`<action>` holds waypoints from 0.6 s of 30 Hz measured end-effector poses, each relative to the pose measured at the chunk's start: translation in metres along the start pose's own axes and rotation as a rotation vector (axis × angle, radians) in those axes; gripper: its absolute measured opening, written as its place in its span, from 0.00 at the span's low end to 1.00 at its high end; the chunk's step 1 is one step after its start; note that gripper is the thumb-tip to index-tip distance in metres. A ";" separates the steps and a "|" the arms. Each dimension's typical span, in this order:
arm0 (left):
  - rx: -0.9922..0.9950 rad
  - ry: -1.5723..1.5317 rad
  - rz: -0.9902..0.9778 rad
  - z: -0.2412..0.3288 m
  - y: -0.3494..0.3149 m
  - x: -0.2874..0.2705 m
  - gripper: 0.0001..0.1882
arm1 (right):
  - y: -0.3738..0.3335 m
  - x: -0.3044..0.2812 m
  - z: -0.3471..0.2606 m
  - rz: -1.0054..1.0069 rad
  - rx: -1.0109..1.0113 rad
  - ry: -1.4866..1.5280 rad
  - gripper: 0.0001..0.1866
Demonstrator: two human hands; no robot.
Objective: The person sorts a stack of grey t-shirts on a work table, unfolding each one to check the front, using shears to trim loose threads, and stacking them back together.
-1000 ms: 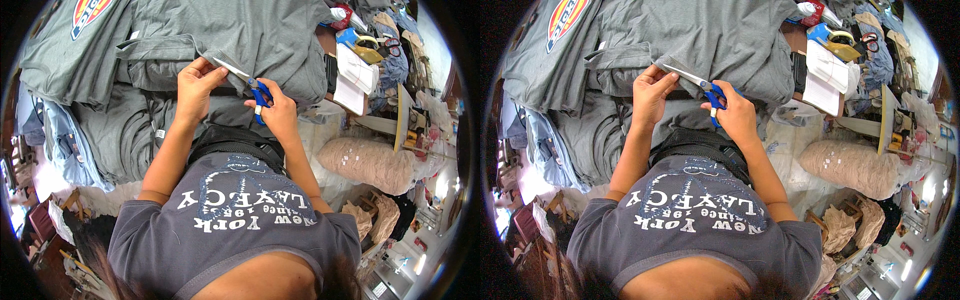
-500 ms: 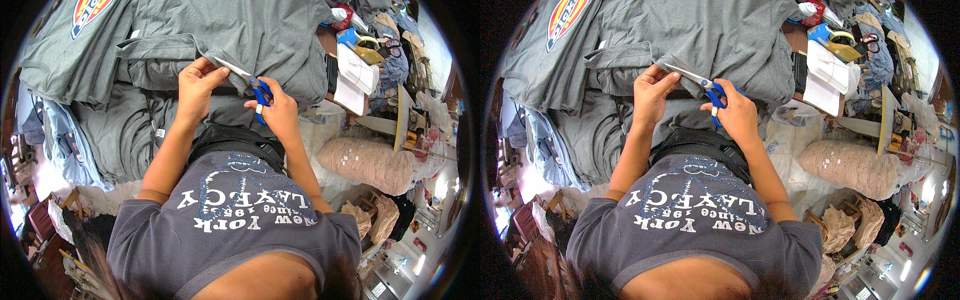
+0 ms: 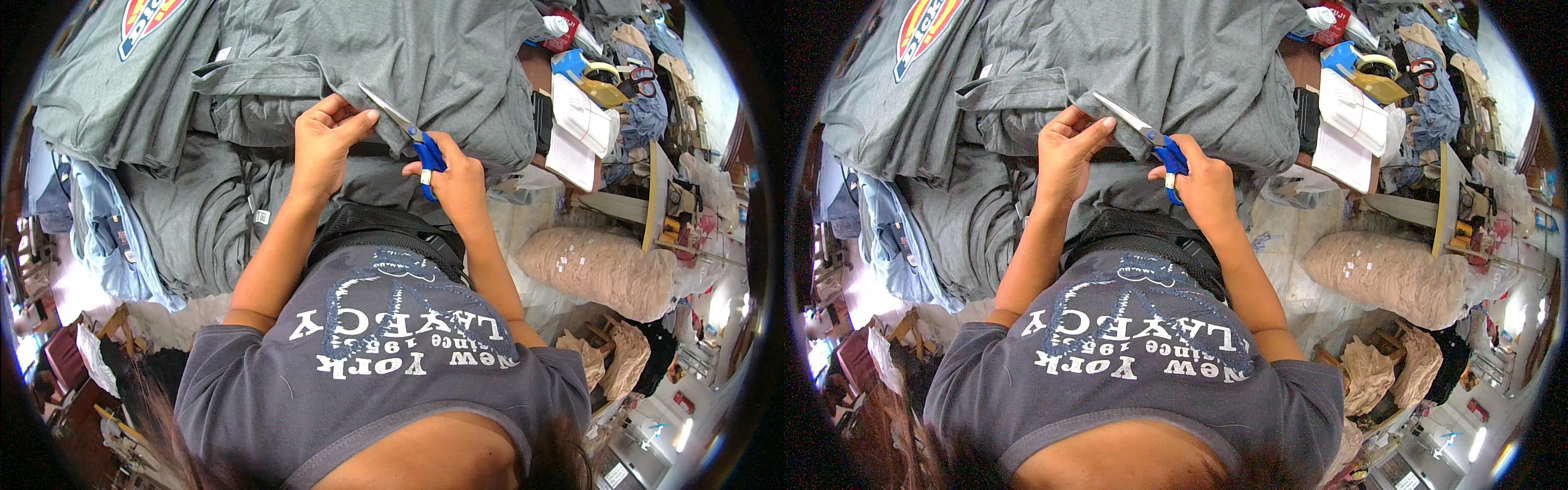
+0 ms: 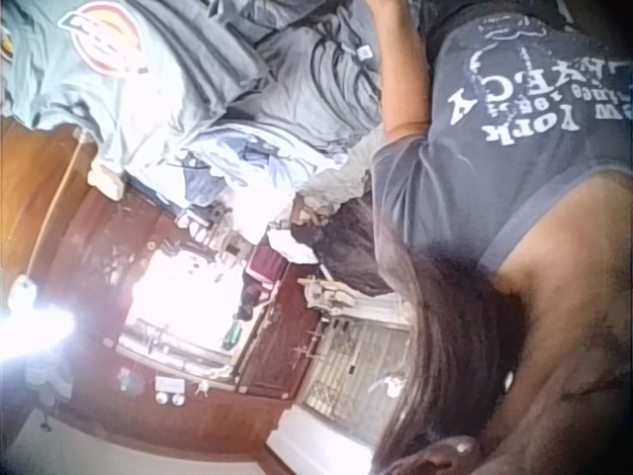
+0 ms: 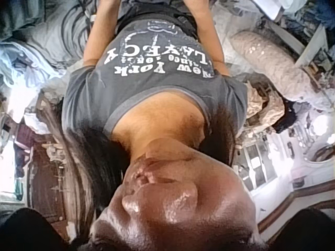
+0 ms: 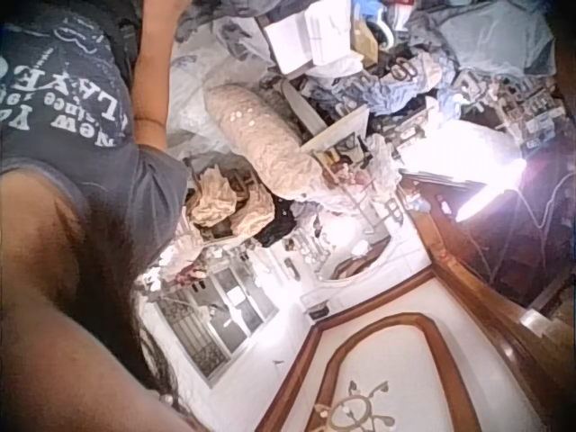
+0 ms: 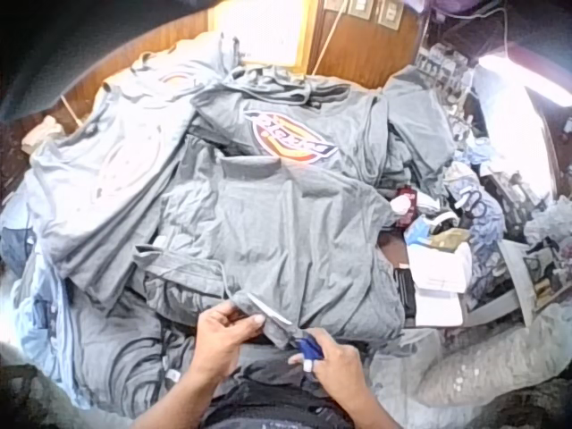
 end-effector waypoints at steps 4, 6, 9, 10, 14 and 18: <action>-0.011 -0.004 0.010 0.000 -0.001 0.000 0.11 | 0.000 0.000 0.001 0.007 0.007 -0.030 0.23; -0.005 -0.009 0.000 -0.001 0.000 0.000 0.15 | 0.000 -0.001 0.002 0.016 0.058 -0.006 0.24; 0.017 -0.055 -0.018 0.001 0.000 0.003 0.23 | 0.000 -0.003 0.009 0.077 0.123 0.192 0.28; 0.027 -0.088 -0.019 0.005 -0.002 0.008 0.25 | 0.001 0.000 0.015 0.122 0.102 0.326 0.29; -0.011 -0.113 -0.029 -0.003 -0.003 0.013 0.29 | 0.005 0.000 -0.012 0.175 -0.033 0.199 0.31; -0.086 -0.183 0.051 -0.013 0.003 0.000 0.21 | 0.006 0.009 -0.015 0.154 0.007 0.262 0.19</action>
Point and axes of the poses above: each hand's wrist, its own y-axis towards the middle knuckle, its own x-axis out of the palm, z = x × y, the point moved 8 cm from there along y, towards the middle knuckle, and after that the axes turned 5 degrees about y, right-handed, at the moved point
